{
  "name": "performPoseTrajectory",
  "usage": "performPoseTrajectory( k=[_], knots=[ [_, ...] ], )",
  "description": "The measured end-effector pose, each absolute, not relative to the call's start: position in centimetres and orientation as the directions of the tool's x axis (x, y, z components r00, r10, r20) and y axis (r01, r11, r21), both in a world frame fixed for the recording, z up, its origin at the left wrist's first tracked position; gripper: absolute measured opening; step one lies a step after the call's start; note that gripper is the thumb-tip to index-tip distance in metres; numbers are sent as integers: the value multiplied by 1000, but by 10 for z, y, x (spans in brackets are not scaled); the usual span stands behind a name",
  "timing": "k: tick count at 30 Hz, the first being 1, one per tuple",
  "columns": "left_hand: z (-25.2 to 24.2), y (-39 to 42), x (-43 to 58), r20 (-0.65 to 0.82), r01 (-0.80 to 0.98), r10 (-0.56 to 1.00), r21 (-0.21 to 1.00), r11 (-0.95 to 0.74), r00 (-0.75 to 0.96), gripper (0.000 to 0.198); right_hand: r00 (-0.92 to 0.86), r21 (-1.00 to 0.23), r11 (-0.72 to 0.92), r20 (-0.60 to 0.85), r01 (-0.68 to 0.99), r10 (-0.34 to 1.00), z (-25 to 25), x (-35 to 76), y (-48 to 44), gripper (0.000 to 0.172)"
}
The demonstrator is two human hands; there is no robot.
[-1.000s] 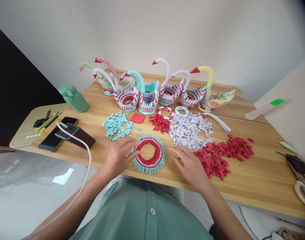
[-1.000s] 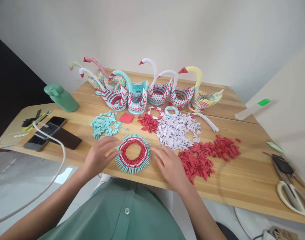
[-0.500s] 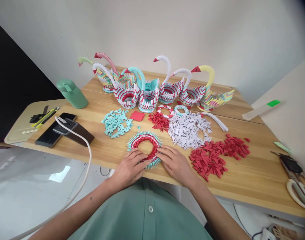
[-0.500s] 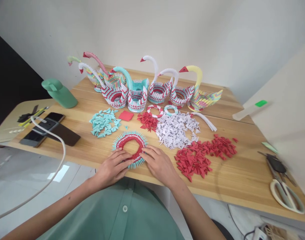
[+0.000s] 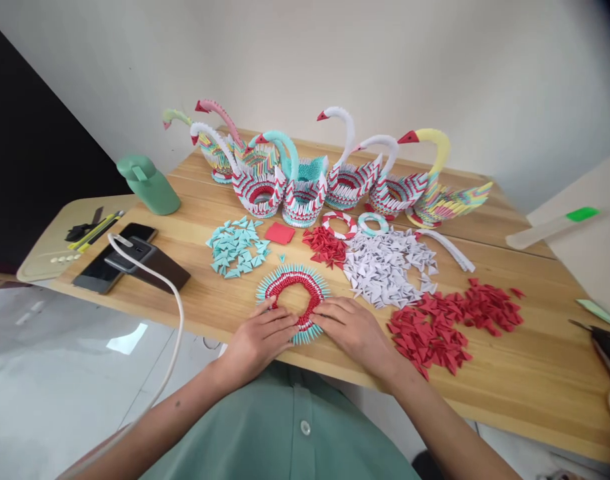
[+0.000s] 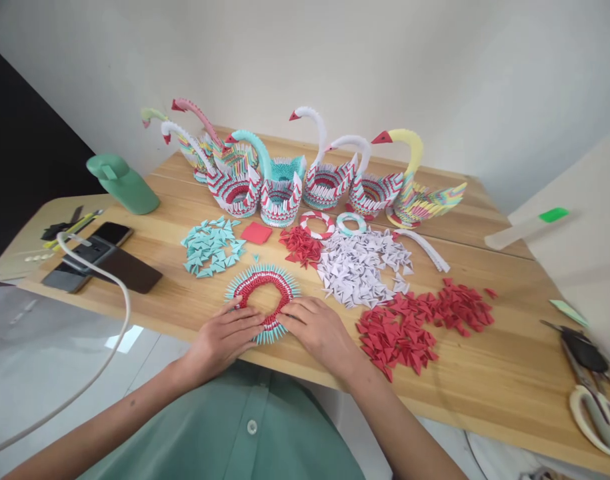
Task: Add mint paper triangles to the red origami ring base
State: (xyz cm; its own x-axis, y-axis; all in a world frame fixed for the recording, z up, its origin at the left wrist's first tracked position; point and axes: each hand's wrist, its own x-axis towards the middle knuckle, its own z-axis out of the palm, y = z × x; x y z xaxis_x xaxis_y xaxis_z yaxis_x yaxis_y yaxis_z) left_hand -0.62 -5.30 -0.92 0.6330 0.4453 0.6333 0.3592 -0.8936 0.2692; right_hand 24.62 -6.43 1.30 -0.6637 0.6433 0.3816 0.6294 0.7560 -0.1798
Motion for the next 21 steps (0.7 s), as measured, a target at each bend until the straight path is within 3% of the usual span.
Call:
performPoseTrajectory(
  k=[7,14,18,21],
  knots=[
    [2,-46,0,636,339,428,265,-903,642,16,-678,-240,732,275,638,681,24,245,-59,21],
    [1,-45,-3,577,328,426,271,-905,697,19,-661,-203,713,271,671,699,28,241,-62,22],
    [7,-47,-28,417,392,453,227,-892,788,44,-631,-138,684,289,717,720,25,249,-70,28],
    [9,-46,-53,416,473,515,206,-856,750,42,-606,-112,663,315,740,730,24,254,-82,35]
  ],
)
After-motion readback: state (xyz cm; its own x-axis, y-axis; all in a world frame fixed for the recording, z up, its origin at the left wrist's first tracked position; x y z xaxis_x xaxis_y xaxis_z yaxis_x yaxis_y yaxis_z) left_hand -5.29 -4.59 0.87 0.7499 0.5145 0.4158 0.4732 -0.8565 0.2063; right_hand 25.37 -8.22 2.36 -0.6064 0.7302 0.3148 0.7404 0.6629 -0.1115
